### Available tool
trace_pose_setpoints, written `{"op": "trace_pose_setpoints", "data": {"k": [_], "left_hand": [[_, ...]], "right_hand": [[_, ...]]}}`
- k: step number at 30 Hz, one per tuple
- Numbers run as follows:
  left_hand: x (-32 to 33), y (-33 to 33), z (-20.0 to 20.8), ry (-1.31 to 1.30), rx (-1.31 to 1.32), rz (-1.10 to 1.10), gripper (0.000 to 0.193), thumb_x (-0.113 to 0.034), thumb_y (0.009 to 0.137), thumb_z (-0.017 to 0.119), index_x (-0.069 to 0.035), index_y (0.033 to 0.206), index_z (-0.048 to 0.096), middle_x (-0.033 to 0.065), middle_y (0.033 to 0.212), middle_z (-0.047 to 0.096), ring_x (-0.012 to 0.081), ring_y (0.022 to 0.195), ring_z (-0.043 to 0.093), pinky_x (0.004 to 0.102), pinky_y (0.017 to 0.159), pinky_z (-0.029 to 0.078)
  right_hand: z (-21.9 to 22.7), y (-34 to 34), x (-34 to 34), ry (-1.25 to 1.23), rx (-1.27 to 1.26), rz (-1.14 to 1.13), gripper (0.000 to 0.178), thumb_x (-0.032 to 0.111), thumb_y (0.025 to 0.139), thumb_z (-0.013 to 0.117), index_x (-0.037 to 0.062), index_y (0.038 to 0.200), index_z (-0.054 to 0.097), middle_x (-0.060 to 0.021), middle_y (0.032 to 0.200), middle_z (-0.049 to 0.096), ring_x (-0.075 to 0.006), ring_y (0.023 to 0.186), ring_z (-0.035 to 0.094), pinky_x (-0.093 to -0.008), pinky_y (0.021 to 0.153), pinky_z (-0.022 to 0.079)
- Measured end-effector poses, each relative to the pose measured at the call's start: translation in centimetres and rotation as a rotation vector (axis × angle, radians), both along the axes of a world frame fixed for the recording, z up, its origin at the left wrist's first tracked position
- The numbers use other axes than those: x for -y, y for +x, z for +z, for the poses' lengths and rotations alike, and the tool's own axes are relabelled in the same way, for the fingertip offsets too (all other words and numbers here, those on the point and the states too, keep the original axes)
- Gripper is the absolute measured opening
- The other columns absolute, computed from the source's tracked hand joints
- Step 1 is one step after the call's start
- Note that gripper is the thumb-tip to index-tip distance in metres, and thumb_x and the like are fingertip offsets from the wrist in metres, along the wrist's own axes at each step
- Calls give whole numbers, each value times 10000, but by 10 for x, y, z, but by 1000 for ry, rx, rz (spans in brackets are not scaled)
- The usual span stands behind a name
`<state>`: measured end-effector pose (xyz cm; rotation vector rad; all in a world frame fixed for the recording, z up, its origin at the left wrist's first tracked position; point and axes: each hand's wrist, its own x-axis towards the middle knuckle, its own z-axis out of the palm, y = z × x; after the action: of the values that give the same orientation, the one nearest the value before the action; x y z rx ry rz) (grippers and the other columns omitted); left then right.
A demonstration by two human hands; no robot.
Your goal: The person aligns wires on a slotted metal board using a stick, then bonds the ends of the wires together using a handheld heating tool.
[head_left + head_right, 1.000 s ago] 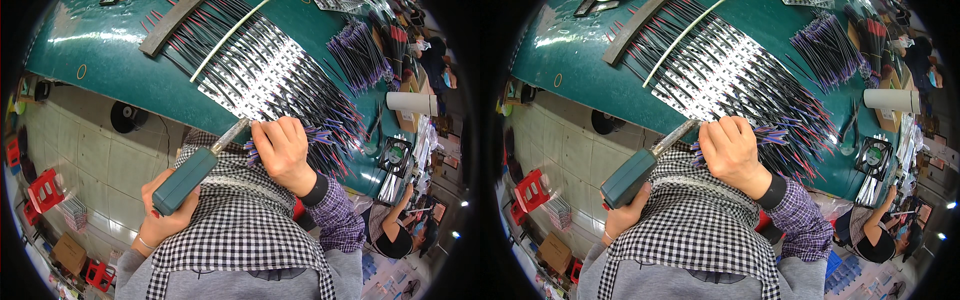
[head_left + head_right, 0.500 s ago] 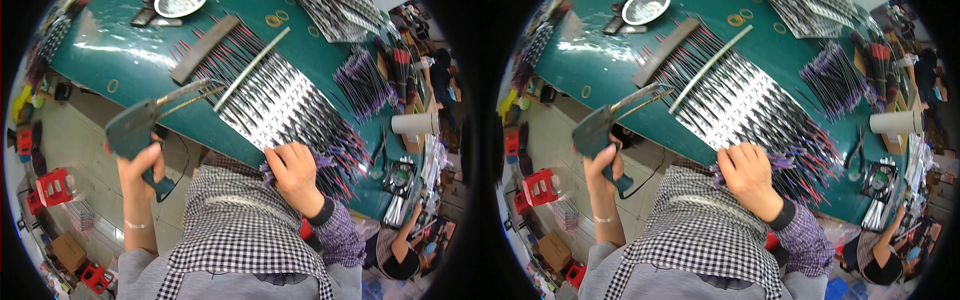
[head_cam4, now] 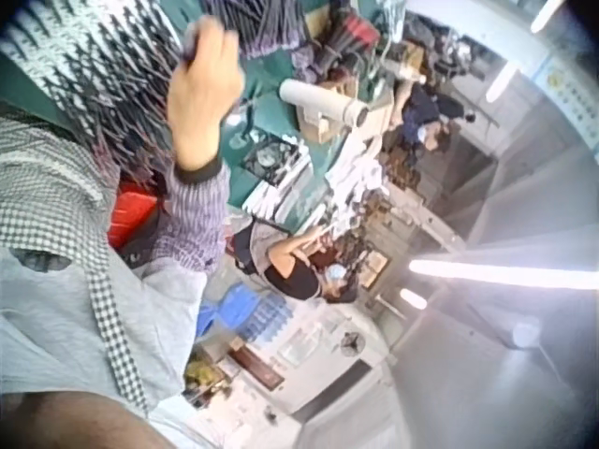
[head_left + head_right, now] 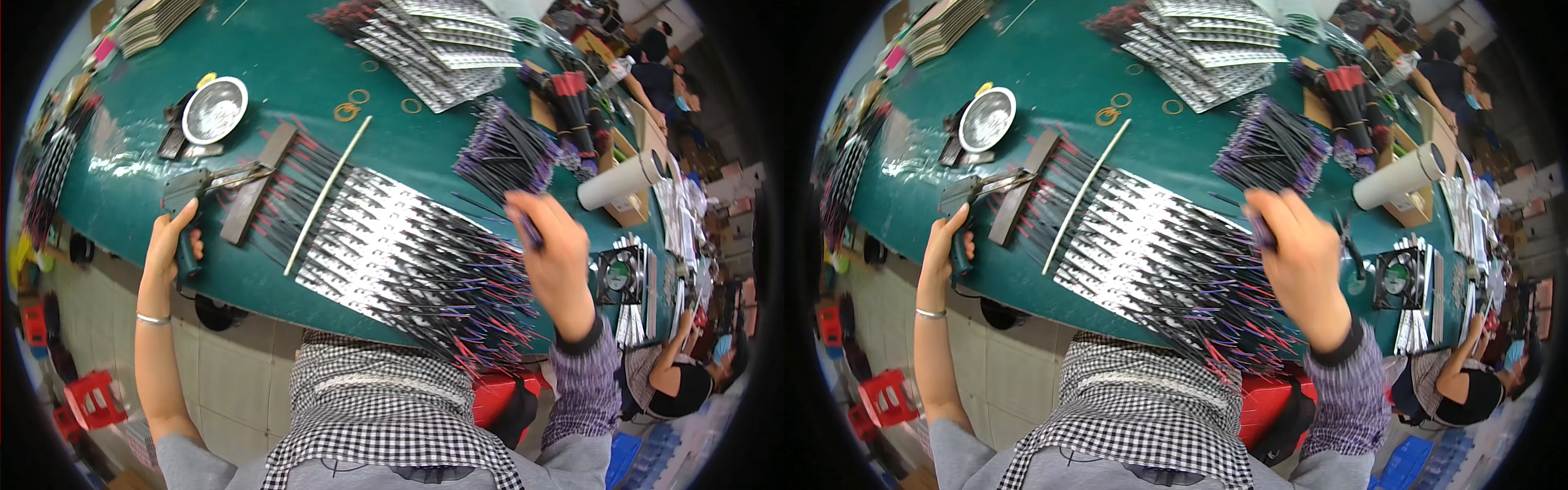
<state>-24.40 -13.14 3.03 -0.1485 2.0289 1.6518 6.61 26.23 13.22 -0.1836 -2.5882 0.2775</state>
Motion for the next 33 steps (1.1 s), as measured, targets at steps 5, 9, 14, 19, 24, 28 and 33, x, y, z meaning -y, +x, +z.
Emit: {"op": "trace_pose_setpoints", "data": {"k": [5, 9, 14, 19, 24, 28, 33], "left_hand": [[-14, -14, 5, -809, -612, -151, 620, -551, 896, 725, 55, 816, 622, 248, 773, 681, 282, 594, 698, 378, 557, 555], [-27, 25, 1, -1228, -1175, -121, 384, -382, 995, 632, 0, 968, 657, 214, 905, 716, 377, 836, 715, 443, 687, 553], [-84, 97, 5, -480, -1289, -403, 175, -179, 924, 718, -34, 993, 647, 144, 871, 702, 346, 754, 694, 408, 639, 541], [-141, 117, -4, -601, -1175, -612, 257, -187, 939, 684, -27, 1120, 595, 156, 901, 696, 345, 801, 696, 419, 670, 546], [-121, 112, -13, -558, -1088, -497, 191, -20, 960, 571, -1, 1151, 577, 211, 968, 695, 413, 886, 681, 468, 738, 537], [-59, 158, 11, -220, -804, -266, 149, -42, 1026, 547, 1, 1138, 634, 47, 840, 626, 116, 675, 561, 271, 606, 442], [47, 259, 10, -223, -348, -251, 112, -79, 1004, 625, 12, 1021, 688, -39, 743, 575, 24, 602, 451, 206, 512, 349]], "right_hand": [[-68, -53, -85, 159, 154, -109, 218, 126, 826, 751, 78, 1006, 637, -135, 911, 629, -367, 774, 657, -468, 655, 515], [-95, -72, -83, 103, 227, -112, 201, 158, 840, 759, 54, 971, 648, -153, 890, 647, -390, 780, 654, -482, 669, 515], [-59, -67, -41, -79, 308, -38, 164, 148, 861, 735, -5, 869, 677, -211, 857, 686, -415, 835, 672, -498, 724, 531], [-47, -68, 16, -43, 542, 170, 118, 75, 796, 716, -17, 818, 645, -216, 853, 666, -438, 842, 648, -521, 731, 501], [-74, -59, 40, -97, 597, 179, 119, 45, 772, 702, -31, 831, 632, -231, 878, 668, -444, 873, 650, -535, 759, 499], [-88, -45, 37, -171, 506, 99, 148, 3, 765, 668, -12, 906, 629, -223, 931, 671, -446, 885, 646, -524, 769, 504], [-94, -43, 41, -135, 399, 123, 144, 19, 736, 685, -5, 856, 609, -208, 901, 662, -427, 831, 671, -520, 731, 534]]}}
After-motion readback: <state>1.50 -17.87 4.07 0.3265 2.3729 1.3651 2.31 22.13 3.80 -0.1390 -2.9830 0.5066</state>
